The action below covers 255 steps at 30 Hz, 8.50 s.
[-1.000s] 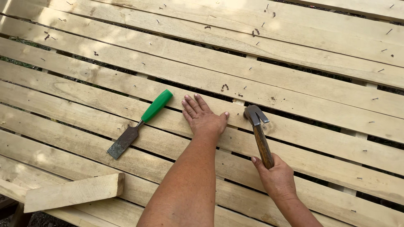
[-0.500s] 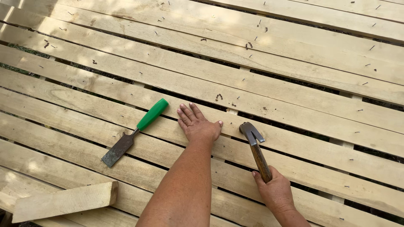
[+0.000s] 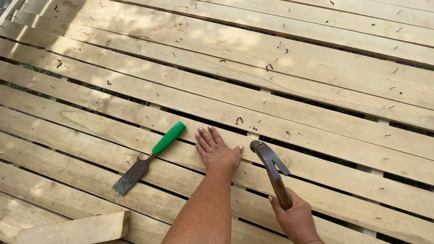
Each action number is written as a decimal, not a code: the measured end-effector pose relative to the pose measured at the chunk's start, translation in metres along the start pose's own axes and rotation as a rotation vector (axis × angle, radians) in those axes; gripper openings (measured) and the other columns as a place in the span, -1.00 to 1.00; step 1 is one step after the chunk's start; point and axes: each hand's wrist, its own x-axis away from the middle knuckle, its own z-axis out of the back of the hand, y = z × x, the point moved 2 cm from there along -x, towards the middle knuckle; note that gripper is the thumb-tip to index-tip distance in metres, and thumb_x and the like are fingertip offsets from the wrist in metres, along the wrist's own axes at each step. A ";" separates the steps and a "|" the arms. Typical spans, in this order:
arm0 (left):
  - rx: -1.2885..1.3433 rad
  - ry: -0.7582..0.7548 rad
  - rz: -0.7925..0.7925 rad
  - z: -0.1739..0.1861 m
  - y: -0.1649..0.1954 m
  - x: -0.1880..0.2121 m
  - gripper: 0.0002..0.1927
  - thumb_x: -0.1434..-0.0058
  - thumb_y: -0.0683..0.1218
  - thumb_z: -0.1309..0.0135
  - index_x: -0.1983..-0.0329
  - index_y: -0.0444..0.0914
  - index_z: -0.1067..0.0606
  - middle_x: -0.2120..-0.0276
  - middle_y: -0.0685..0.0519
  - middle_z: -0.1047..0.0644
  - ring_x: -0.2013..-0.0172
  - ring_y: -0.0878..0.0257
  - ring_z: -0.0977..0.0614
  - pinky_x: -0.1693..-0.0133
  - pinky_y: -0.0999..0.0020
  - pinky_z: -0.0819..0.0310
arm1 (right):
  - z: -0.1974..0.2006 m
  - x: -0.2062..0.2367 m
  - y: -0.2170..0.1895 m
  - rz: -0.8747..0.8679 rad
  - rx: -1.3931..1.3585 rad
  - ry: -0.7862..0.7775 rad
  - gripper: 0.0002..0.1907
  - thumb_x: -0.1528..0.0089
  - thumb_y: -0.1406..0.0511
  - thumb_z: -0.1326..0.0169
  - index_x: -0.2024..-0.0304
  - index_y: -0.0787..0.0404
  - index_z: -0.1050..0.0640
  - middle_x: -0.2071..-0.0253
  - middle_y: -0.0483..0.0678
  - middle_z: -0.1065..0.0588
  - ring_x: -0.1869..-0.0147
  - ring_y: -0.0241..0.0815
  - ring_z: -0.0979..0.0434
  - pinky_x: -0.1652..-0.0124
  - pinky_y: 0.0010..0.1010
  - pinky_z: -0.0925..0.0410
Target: The person uses a hammer to drive nails into a wooden pallet frame. They repeatedly pick up nails and hammer them into the slats, working along the length of the pallet.
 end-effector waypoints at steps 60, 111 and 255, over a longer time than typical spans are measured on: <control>-0.014 -0.030 -0.004 0.003 -0.004 0.006 0.15 -0.33 0.43 0.24 -0.52 -0.27 0.58 -0.50 -0.32 0.59 -0.47 -0.16 0.59 -0.43 -0.05 0.66 | 0.014 -0.003 -0.014 -0.064 0.053 -0.077 -0.75 -0.25 0.08 -0.19 0.22 0.08 -0.61 0.59 -0.11 -0.47 0.51 -0.27 -0.39 0.33 -0.32 -0.39; -0.200 0.154 -0.354 0.009 0.003 -0.006 -0.11 -0.35 0.22 0.15 -0.57 -0.10 0.28 -0.55 -0.15 0.40 -0.50 -0.05 0.46 -0.43 -0.05 0.55 | 0.044 -0.078 -0.068 -0.204 -1.179 -0.214 -0.76 -0.28 0.21 -0.12 0.36 0.05 -0.31 0.68 -0.21 -0.29 0.67 -0.32 -0.28 0.62 -0.44 -0.25; -0.203 0.065 -0.453 0.063 0.038 -0.085 -0.54 -0.45 0.20 0.23 -0.28 -0.04 -0.44 -0.17 0.07 -0.51 -0.29 0.12 -0.33 -0.42 -0.17 0.30 | 0.041 -0.109 -0.160 0.401 0.715 0.291 -0.81 -0.30 -0.01 -0.09 0.17 -0.21 -0.64 0.27 -0.35 -0.54 -0.03 -0.30 -0.43 -0.26 -0.19 -0.08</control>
